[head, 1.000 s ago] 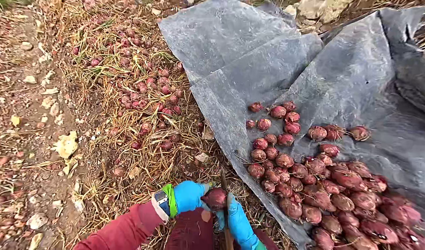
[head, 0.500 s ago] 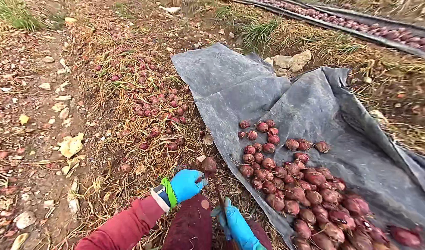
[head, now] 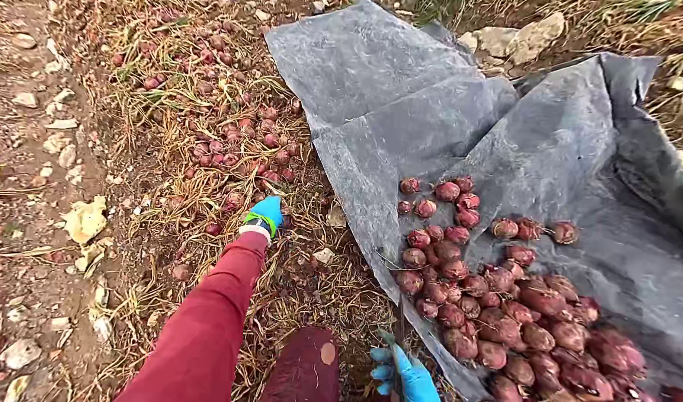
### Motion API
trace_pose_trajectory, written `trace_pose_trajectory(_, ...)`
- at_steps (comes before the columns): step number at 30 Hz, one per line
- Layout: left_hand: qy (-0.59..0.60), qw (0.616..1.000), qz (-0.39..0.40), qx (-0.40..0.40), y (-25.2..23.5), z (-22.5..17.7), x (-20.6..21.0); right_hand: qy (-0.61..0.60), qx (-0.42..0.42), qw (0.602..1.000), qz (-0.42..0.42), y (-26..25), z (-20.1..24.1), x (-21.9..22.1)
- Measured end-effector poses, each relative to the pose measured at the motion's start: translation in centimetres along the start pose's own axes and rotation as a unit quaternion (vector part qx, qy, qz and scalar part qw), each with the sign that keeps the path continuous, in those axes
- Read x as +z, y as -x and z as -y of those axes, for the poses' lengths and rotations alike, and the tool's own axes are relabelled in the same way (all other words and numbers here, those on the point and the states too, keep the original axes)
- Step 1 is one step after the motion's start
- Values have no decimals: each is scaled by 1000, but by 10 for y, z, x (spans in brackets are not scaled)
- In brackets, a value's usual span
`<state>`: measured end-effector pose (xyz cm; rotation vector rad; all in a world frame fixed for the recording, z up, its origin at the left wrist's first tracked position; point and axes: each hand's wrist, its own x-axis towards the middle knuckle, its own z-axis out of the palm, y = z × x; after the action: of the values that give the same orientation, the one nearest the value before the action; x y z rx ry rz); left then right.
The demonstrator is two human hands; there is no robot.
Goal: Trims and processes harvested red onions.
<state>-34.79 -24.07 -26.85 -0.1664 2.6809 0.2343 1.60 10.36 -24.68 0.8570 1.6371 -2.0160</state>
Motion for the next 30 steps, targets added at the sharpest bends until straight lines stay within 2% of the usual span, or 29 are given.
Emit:
trace_pose_trajectory(3, -87, 994, 70, -1, -47, 14, 31, 10, 76, 997, -6, 3, -25, 13)
trace_pose_trajectory(5, -98, 991, 85, 12, -40, 16, 28, 24, 105, 994, -14, 4, -31, 22)
trace_pose_trajectory(8, -56, 997, 61, 1, -2, 41, 4, 44, 128, 991, -10, -4, -26, 42)
trace_pose_trajectory(10, -40, 998, 34, -36, 41, 82, -9, 70, 130, 989, 2, -15, -21, 51)
trace_pose_trajectory(12, -62, 994, 27, -88, 82, 151, -9, 86, 114, 990, 15, -27, -22, 58)
trace_pose_trajectory(14, -103, 979, 69, -165, 115, 227, 3, 97, 96, 990, 27, -35, -26, 62)
trace_pose_trajectory(16, -146, 952, 147, -226, 136, 266, 8, 104, 94, 990, 33, -35, -40, 67)
trace_pose_trajectory(17, -126, 954, 155, -225, 138, 259, 3, 106, 95, 989, 34, -34, -47, 69)
trace_pose_trajectory(18, -74, 969, 126, -201, 134, 238, 0, 104, 92, 990, 30, -34, -52, 71)
trace_pose_trajectory(20, 34, 992, 54, -110, 121, 169, 7, 90, 86, 992, 24, -20, -59, 72)
trace_pose_trajectory(21, 71, 994, 44, -67, 109, 130, 10, 87, 86, 992, 31, -14, -58, 71)
trace_pose_trajectory(23, 109, 993, 36, -15, 69, 61, 22, 87, 90, 991, 35, -3, -50, 69)
trace_pose_trajectory(25, 87, 995, 36, -21, 24, 14, 38, 95, 102, 990, 26, 4, -42, 67)
trace_pose_trajectory(27, 41, 996, 60, -59, -7, -6, 57, 83, 111, 990, 15, 7, -41, 60)
trace_pose_trajectory(30, 11, 993, 75, -88, -31, -4, 66, 46, 123, 991, -8, 3, -46, 48)
